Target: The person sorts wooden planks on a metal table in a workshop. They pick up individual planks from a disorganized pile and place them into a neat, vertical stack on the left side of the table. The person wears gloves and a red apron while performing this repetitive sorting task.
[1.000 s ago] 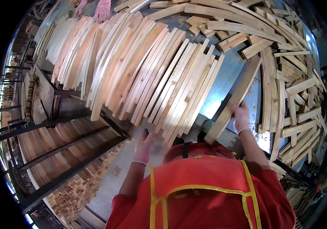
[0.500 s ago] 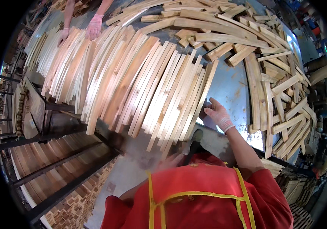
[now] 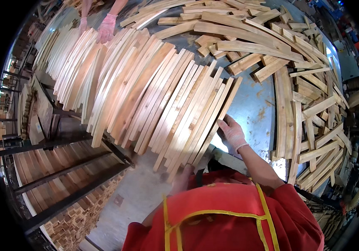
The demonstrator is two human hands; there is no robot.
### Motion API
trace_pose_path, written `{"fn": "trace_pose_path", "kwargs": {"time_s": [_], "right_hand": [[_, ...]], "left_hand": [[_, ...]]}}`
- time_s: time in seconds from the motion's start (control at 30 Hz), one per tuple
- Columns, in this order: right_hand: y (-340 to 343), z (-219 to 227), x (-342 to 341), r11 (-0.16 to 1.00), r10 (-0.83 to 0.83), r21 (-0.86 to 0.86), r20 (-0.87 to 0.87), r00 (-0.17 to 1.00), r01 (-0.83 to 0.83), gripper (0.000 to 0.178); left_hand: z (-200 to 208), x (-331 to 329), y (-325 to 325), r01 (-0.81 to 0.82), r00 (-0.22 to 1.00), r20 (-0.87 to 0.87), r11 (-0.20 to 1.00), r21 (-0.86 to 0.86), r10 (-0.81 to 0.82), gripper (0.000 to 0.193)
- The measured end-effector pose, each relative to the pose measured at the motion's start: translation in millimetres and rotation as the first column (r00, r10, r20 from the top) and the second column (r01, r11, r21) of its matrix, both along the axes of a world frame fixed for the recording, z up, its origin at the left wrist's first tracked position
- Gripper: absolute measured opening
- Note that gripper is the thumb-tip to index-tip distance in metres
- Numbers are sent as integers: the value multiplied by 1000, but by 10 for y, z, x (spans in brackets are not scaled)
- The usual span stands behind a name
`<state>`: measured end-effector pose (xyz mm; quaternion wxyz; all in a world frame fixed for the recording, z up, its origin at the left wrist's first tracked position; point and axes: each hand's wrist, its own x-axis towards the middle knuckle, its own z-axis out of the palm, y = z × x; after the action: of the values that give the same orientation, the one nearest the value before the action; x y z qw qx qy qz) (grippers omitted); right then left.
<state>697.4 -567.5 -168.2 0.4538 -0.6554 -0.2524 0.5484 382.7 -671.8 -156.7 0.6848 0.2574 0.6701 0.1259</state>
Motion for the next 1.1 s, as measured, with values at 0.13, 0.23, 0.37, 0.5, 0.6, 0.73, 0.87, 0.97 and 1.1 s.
{"fn": "trace_pose_path", "kwargs": {"time_s": [0.13, 0.23, 0.37, 0.5, 0.6, 0.73, 0.87, 0.97, 1.1], "right_hand": [[106, 223, 83, 999, 18, 44, -334, 942, -3, 60], [76, 1005, -147, 998, -45, 57, 55, 997, 42, 59], [224, 1102, -486, 978, -202, -3, -265, 943, 208, 89], [337, 1520, -632, 979, -121, 124, -297, 947, 164, 76], [-47, 1512, -712, 971, 138, 158, 230, 963, -177, 88], [32, 2125, -1110, 505, 401, 72, 863, 308, -860, 64], [76, 1983, -920, 801, -186, 303, 946, 266, -516, 69], [-113, 1009, -259, 952, -205, 307, 672, 712, -16, 78], [-214, 467, -294, 937, 175, -345, 316, 932, -59, 93]], "left_hand": [[505, 181, 200, 89, 993, -77, 996, 21, -87, 62], [1010, 182, 181, 93, 994, 46, 987, 132, -100, 58], [1779, 204, 653, 624, 778, -289, 633, 457, -558, 55], [1858, 53, 1199, 836, 426, -473, 136, 531, -771, 43], [2345, 60, 1396, 743, 628, -777, -263, 615, -42, 29], [1954, -72, 1736, 926, 246, -968, -307, 218, 55, 28], [1853, -416, 2284, 980, 169, -811, 182, 78, -561, 44], [1523, -695, 2726, 915, 353, -861, 325, 237, -365, 52], [1395, -811, 3033, 958, 207, -978, 195, 209, 31, 65]]}}
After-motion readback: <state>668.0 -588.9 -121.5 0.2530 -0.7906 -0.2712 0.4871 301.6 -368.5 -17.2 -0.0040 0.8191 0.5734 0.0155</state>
